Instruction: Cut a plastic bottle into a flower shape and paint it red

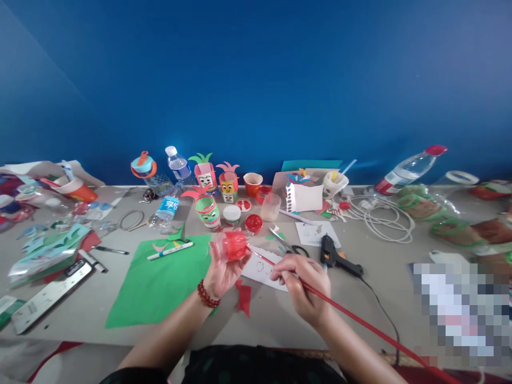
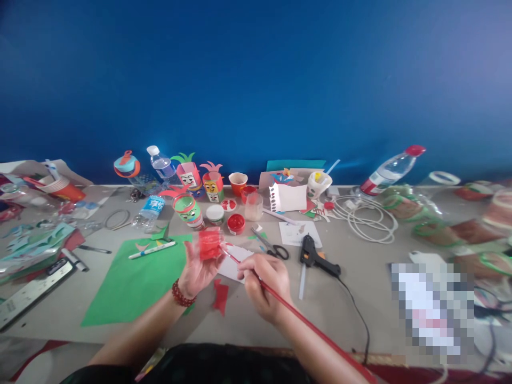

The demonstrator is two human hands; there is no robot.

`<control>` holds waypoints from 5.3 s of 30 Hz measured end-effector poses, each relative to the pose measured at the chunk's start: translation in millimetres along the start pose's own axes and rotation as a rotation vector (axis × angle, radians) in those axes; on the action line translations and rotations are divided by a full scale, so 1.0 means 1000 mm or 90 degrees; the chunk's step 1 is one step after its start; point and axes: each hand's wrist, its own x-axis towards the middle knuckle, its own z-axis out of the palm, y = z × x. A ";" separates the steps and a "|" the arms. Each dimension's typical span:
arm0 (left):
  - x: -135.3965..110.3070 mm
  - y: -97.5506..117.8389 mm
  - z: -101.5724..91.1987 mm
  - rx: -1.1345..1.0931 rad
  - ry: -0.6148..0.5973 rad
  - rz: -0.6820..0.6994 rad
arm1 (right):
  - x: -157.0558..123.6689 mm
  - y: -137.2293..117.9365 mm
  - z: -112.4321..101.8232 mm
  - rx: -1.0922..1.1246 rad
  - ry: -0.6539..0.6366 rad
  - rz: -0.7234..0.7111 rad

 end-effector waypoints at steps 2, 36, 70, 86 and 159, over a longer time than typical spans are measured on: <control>0.000 0.001 -0.001 -0.001 0.007 -0.008 | -0.002 0.003 0.003 0.002 -0.009 -0.017; 0.003 -0.001 -0.008 -0.021 0.053 -0.007 | -0.004 0.003 0.007 -0.048 0.007 -0.077; 0.002 -0.001 -0.006 -0.028 0.044 -0.009 | -0.004 0.005 0.010 -0.048 -0.009 -0.104; 0.002 -0.001 -0.007 -0.029 0.034 -0.002 | -0.002 0.000 0.007 -0.037 0.012 -0.091; -0.010 0.012 0.001 0.507 -0.268 0.149 | -0.005 0.023 -0.009 -0.156 -0.223 0.050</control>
